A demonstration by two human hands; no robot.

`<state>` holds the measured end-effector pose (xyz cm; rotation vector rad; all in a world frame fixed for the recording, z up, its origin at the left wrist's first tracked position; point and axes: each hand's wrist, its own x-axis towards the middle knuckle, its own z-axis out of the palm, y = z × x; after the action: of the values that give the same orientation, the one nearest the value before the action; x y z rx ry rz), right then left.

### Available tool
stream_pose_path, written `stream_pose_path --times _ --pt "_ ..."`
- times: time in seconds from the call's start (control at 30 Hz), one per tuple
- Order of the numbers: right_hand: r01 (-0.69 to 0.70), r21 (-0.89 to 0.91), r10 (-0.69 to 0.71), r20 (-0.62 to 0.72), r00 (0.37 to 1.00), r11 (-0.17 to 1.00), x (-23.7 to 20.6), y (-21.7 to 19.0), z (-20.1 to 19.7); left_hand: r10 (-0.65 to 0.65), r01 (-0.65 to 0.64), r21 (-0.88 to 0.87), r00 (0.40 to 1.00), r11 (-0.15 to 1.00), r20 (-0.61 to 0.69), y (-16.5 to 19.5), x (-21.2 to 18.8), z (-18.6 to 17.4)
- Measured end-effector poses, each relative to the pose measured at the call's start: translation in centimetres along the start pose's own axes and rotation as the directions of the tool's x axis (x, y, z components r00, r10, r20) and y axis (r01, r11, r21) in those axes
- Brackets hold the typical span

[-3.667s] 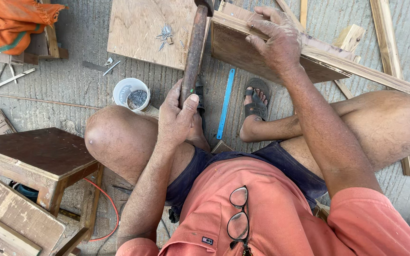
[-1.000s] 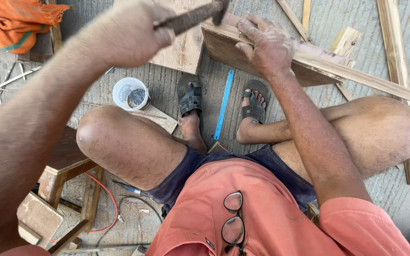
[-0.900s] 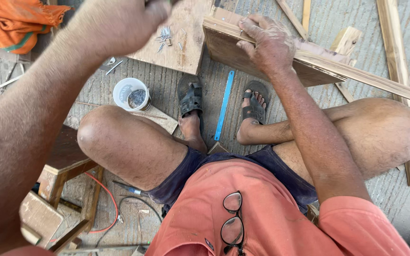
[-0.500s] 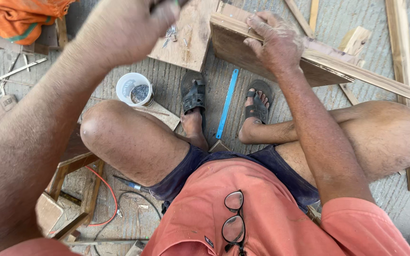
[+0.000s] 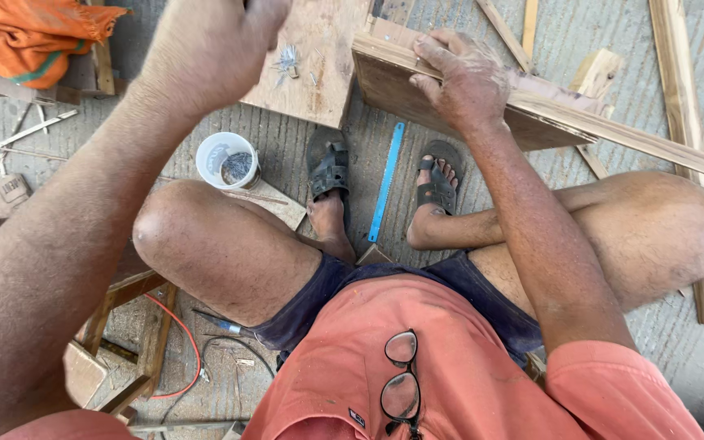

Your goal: The person sits on the ground assembling a small wooden box, hammering nails into its corner joints with a claw hammer. They take nails from a cup, position the box panels, hammer nails along the edges, and reposition the box to work on different sides.

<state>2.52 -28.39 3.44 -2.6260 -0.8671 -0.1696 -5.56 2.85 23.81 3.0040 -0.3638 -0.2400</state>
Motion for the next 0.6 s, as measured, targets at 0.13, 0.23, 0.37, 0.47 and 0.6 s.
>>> stream_pose_path --times 0.13,0.23,0.37,0.47,0.6 --pt "0.042 -0.054 -0.046 -0.079 0.996 0.998 -0.2 -0.2 0.0 -0.134 0.155 -0.129 0.978 0.979 0.16 1.3 0.0 -0.6" --pt "-0.051 0.084 0.046 0.052 0.998 0.995 -0.2 -0.1 -0.2 -0.031 0.031 0.017 0.999 0.999 0.022 1.5 0.3 -2.2" --pt "0.018 0.023 -0.017 -0.04 0.999 1.0 0.2 0.0 -0.3 -0.375 0.386 -0.231 0.922 0.893 0.092 2.2 0.3 -2.0" --pt "0.018 -0.062 -0.022 -0.062 0.998 0.998 0.3 0.1 -0.2 -0.036 0.031 -0.095 0.998 0.995 -0.046 2.8 -0.4 -0.3" --pt "-0.011 0.105 0.01 0.002 1.0 0.994 -0.1 0.1 -0.2 -0.225 0.225 -0.363 0.973 0.904 0.043 2.1 -1.3 0.6"
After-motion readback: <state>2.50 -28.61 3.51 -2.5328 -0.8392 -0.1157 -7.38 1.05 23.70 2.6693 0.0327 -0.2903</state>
